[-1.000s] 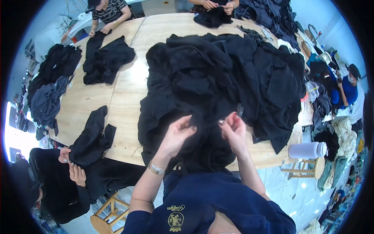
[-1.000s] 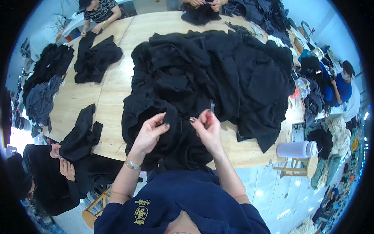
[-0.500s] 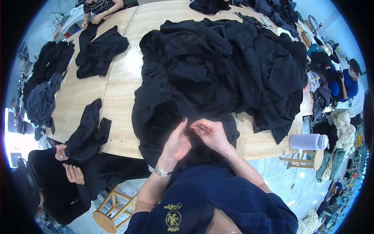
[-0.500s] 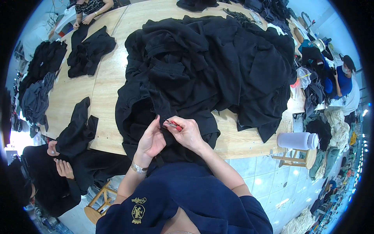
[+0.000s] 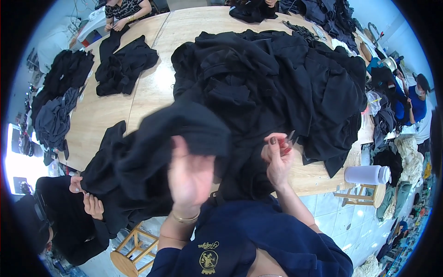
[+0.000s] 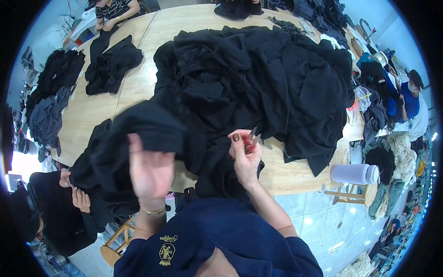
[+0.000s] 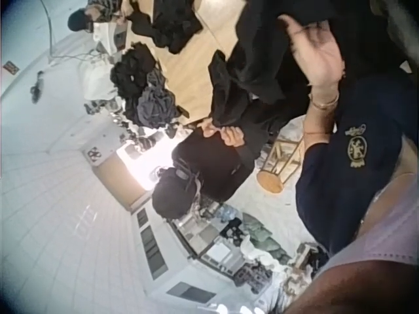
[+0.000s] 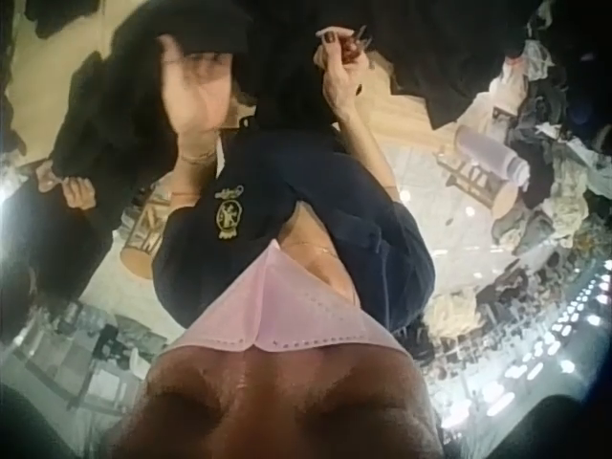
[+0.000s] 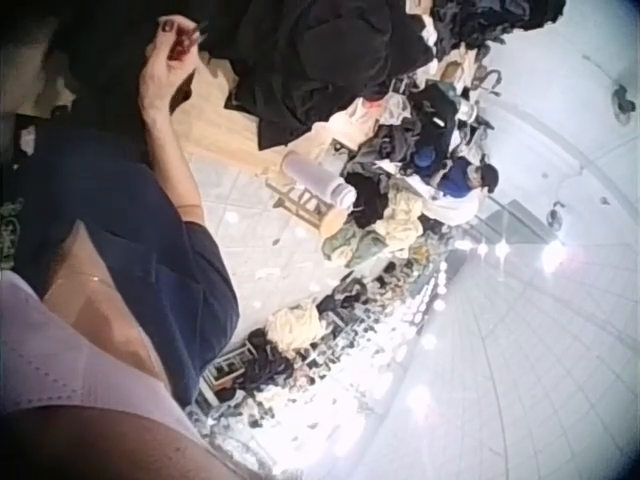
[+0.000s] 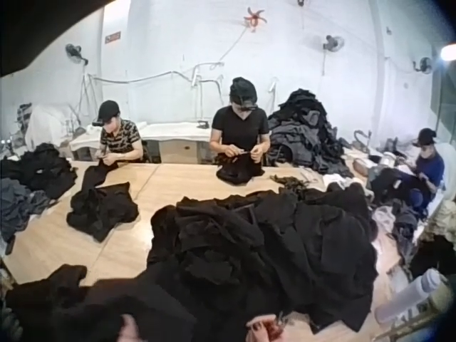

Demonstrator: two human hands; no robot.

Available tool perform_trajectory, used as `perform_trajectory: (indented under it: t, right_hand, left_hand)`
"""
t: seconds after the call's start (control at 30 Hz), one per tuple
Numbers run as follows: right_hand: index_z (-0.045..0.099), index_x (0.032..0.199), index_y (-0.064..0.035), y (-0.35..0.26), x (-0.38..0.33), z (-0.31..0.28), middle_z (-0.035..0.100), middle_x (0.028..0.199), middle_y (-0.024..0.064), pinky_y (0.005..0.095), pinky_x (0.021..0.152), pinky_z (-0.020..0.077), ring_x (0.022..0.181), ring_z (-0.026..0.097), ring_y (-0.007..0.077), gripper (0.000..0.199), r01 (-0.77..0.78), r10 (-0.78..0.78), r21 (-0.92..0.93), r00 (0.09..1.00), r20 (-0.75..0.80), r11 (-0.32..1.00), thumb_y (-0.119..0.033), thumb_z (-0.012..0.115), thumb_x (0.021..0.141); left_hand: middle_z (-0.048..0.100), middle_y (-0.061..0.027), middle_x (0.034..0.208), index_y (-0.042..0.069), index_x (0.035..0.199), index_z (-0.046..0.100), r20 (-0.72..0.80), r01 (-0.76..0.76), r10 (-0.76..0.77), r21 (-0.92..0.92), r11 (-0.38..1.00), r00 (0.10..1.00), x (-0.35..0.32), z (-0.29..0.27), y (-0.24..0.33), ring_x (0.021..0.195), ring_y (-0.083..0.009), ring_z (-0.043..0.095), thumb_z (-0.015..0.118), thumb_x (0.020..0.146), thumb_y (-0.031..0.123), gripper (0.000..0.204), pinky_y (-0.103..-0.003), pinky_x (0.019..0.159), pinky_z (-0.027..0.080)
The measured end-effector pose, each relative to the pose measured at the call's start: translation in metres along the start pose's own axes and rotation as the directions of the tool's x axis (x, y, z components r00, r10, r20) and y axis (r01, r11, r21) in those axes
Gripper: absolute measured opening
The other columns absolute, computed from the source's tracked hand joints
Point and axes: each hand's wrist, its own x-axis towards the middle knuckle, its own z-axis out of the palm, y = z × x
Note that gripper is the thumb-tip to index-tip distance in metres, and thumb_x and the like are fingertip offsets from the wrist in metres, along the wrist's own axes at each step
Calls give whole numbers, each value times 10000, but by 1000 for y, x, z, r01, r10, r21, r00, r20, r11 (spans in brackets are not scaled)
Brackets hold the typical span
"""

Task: Trimming loose threads from black garments using small snips.

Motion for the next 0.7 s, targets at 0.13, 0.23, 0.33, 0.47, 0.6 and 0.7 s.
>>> perform_trajectory:
  t: [0.13, 0.23, 0.33, 0.47, 0.6, 0.7]
  right_hand:
    - [530, 829, -37, 10, -8, 6, 461, 691, -50, 167, 520, 293, 584, 367, 0, 129, -71, 86, -173, 993, 78, 982, -132, 569, 906]
    - [509, 759, -30, 8, -4, 13, 443, 623, -60, 177, 499, 287, 569, 347, 5, 207, -93, 132, -309, 985, 109, 947, -158, 628, 870]
    - [495, 702, -14, 14, -1, 17, 436, 563, 5, 205, 439, 286, 521, 343, 11, 280, -5, 139, -543, 969, 206, 840, -189, 672, 830]
    - [489, 702, 5, 28, -2, 29, 415, 525, 14, 222, 424, 286, 496, 328, 26, 257, 3, 134, -564, 970, 202, 826, -147, 649, 836]
    - [495, 700, 15, 26, -5, 30, 405, 497, 25, 238, 409, 287, 473, 317, 41, 199, 44, 43, -381, 976, 215, 924, -73, 615, 832]
    - [503, 677, 6, 13, -15, 23, 413, 496, 32, 235, 409, 298, 453, 351, 42, 174, 144, 27, -458, 938, 346, 877, -38, 620, 796]
  left_hand:
    - [555, -37, 1048, 90, 1008, 578, -316, 299, -253, 106, 948, 914, -2, -43, -42, 1000, -133, 475, 507, 929, 347, 279, -315, 832, 415]
    - [558, -42, 1029, 75, 966, 590, -314, 363, -326, 68, 929, 892, -5, -45, -53, 1019, -144, 484, 496, 937, 326, 270, -339, 863, 422]
    - [553, -76, 1114, 39, 1084, 553, -220, 329, -303, 90, 940, 927, -13, -52, -64, 1073, -178, 495, 407, 975, 284, 305, -373, 973, 380]
    - [551, -122, 1134, -36, 1054, 553, -200, 167, -123, 216, 962, 972, -15, -56, -74, 1088, -187, 501, 371, 987, 260, 354, -345, 1024, 338]
    - [588, -110, 1054, -18, 997, 583, -204, 173, -140, 151, 973, 969, -12, -59, -69, 1056, -181, 530, 409, 976, 242, 314, -342, 1003, 372]
    - [616, -103, 955, -2, 852, 593, -282, 152, -116, 107, 983, 952, -4, -52, -63, 959, -180, 578, 468, 954, 227, 280, -338, 935, 432]
